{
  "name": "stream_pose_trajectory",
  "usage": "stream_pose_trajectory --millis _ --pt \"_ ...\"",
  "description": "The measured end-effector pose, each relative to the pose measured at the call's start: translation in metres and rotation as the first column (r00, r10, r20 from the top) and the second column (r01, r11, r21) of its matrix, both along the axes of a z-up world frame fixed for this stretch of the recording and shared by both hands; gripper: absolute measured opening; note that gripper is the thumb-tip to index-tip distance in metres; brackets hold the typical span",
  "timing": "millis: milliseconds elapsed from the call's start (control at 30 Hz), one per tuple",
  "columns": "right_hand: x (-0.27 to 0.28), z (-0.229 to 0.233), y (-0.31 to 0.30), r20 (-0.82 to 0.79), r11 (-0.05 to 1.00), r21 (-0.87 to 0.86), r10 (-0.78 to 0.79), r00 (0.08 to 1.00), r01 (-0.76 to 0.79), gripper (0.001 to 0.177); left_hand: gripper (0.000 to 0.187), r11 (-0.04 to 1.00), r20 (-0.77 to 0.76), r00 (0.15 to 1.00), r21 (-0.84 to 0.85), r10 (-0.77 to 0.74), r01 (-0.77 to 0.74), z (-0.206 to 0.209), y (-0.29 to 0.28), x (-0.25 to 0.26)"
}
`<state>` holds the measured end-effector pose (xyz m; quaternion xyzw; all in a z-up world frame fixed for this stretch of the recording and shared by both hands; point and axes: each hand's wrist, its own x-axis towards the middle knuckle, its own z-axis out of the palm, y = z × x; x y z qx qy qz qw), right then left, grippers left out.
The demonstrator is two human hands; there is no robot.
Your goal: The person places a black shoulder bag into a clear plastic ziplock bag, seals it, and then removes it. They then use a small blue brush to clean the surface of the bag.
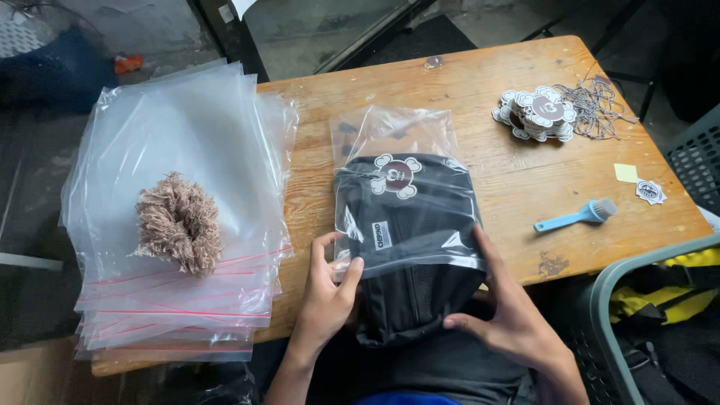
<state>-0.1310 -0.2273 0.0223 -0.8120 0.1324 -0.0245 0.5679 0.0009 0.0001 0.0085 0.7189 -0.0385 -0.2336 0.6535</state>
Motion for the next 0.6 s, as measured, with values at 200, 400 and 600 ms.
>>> stream_pose_trajectory --millis 200,400,600 --pt "0.005 -0.025 0.006 0.241 0.915 -0.29 -0.213 0.947 0.28 0.089 0.044 0.99 0.076 0.997 0.143 -0.019 0.008 -0.002 0.0 -0.001" --pt "0.018 -0.036 0.024 0.508 0.786 -0.329 -0.32 0.8 0.523 0.044 0.047 0.966 0.067 0.993 0.248 -0.097 0.077 -0.001 0.001 -0.006" --pt "0.012 -0.009 0.008 0.136 0.836 -0.535 -0.055 0.989 0.12 0.1 0.035 0.972 0.077 0.996 0.235 -0.046 0.027 0.001 0.003 -0.004"
